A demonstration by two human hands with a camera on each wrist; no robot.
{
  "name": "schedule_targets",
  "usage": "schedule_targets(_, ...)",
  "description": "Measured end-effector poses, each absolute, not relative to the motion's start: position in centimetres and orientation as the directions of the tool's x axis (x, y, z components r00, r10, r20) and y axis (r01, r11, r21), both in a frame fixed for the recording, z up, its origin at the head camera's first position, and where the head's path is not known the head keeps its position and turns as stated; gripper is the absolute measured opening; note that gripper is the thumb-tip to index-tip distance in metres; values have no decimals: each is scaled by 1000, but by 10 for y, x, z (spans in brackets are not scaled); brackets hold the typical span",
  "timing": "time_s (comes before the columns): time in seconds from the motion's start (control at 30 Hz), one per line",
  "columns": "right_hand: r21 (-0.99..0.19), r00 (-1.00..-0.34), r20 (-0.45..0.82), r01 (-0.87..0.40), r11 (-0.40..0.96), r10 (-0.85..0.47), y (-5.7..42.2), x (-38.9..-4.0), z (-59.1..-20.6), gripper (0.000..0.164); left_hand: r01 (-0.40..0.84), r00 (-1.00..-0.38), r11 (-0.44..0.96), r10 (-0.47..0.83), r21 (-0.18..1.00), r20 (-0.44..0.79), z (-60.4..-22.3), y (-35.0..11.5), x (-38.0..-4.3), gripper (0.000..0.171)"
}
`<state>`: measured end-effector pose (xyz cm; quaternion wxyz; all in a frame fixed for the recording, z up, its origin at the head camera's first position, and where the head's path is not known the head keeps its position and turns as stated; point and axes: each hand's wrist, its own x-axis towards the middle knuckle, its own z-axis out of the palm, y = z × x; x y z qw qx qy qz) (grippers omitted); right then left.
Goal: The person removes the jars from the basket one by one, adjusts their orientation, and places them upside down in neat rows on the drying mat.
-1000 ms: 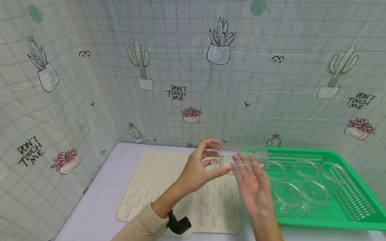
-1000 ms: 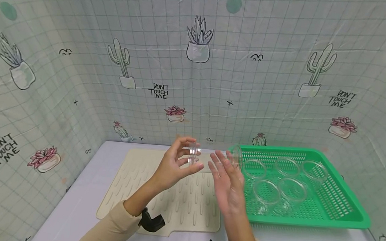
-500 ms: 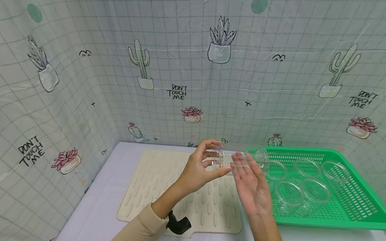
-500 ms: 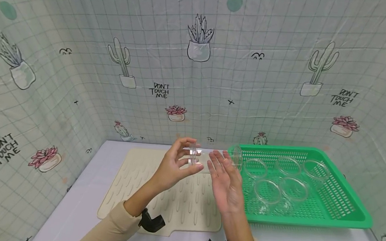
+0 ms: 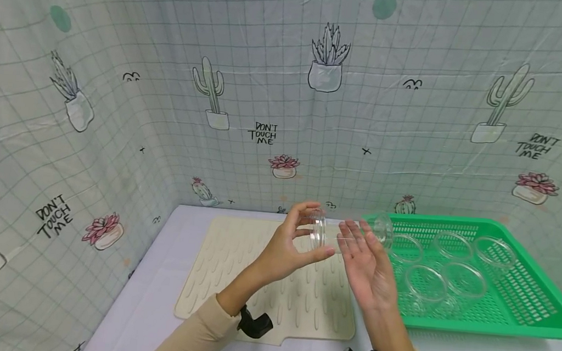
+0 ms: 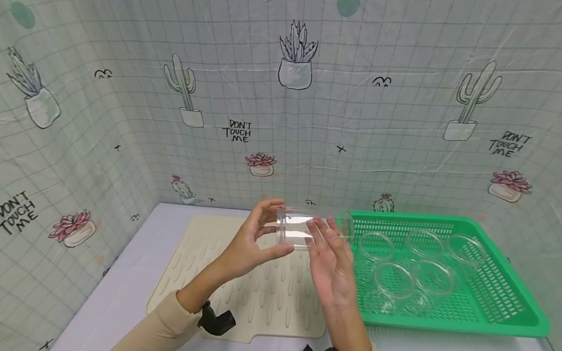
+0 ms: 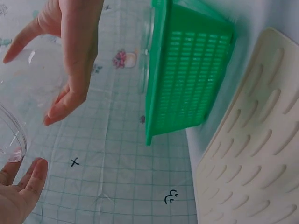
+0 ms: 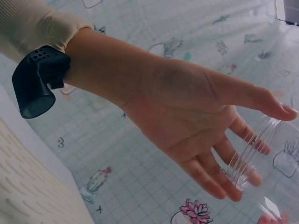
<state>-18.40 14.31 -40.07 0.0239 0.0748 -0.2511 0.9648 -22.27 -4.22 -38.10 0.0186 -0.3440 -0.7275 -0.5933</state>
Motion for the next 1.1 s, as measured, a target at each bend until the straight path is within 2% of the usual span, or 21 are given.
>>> schedule_targets(0.27, -492, -988, 157, -80, -867, 2, 137, -194, -402, 51, 545, -785, 157, 442, 824, 435, -389, -66, -224, 90)
schedule_targets(0.47, -526, -985, 171, -113, -843, 26, 137, -198, -403, 44, 524, -814, 241, 425, 817, 396, -398, -83, -226, 90)
schedule_targets(0.73, -542, -992, 125, -97, -834, 34, 133, -205, -404, 51, 463, -868, 360, 368, 810, 332, -414, -106, -224, 90)
schedule_targets(0.87, -560, -991, 131, -107, -822, 40, 132, -209, -406, 49, 424, -897, 446, 329, 789, 296, -420, -122, -222, 92)
schedule_targets(1.03, -576, -989, 146, -104, -811, 23, 130, -212, -410, 41, 388, -919, 535, 286, 750, 271, -432, -141, -218, 93)
schedule_targets(1.1, -579, -989, 147, -105, -809, 23, 129, -214, -412, 31, 378, -924, 562, 273, 735, 267, -438, -148, -217, 94)
